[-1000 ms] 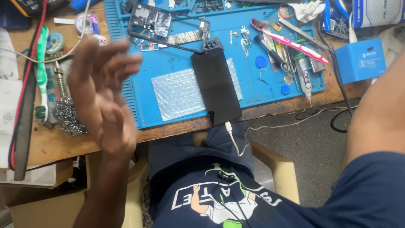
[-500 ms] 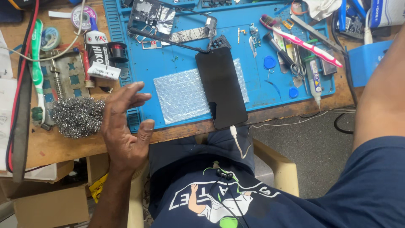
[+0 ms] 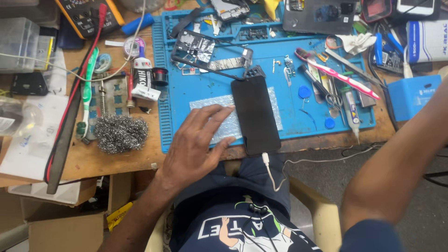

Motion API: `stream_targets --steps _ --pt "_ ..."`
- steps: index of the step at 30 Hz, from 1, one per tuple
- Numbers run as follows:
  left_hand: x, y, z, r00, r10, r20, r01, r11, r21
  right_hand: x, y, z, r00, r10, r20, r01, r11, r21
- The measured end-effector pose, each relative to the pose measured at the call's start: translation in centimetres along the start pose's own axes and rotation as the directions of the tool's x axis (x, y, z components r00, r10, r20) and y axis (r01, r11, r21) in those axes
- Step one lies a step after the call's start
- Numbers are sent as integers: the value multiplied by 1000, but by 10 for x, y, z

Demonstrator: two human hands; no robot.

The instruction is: The person pries open a disassembled smartphone on a repair mat using a yellow pry tool, works on its internal battery and board, then plugs a charging cable into the phone and a second phone to test charging. They handle the opened phone, press its screen, and hold the charging phones while watching the battery indicator.

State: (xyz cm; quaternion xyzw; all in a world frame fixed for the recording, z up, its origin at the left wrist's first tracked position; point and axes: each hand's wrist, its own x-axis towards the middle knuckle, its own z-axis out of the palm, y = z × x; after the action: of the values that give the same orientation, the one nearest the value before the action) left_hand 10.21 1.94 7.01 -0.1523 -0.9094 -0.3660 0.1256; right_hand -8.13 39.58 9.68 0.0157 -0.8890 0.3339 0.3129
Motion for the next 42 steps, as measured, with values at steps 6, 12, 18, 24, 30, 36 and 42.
stream_targets --steps 6,12,18,24,30,36,42 --pt "2 10 22 990 72 125 -82 994 74 -118 -96 23 811 -69 582 -83 970 230" --pt "-10 8 34 990 81 112 -101 976 194 -154 -90 28 766 -69 640 -81 976 203" --pt "-20 1 37 994 69 82 -82 985 155 -144 -104 27 706 -12 708 -403 815 416" --pt "-24 -3 34 996 57 68 -63 994 91 -140 -76 49 601 26 799 -684 535 496" --pt "-24 -3 34 996 59 63 -64 996 67 -132 -86 58 552 2 834 -727 491 480" --pt "-21 -2 34 994 52 95 -61 993 99 -120 -88 60 522 -11 853 -710 548 442" --pt "-18 2 35 993 42 110 -55 992 115 -110 -91 66 471 14 882 -705 606 368"
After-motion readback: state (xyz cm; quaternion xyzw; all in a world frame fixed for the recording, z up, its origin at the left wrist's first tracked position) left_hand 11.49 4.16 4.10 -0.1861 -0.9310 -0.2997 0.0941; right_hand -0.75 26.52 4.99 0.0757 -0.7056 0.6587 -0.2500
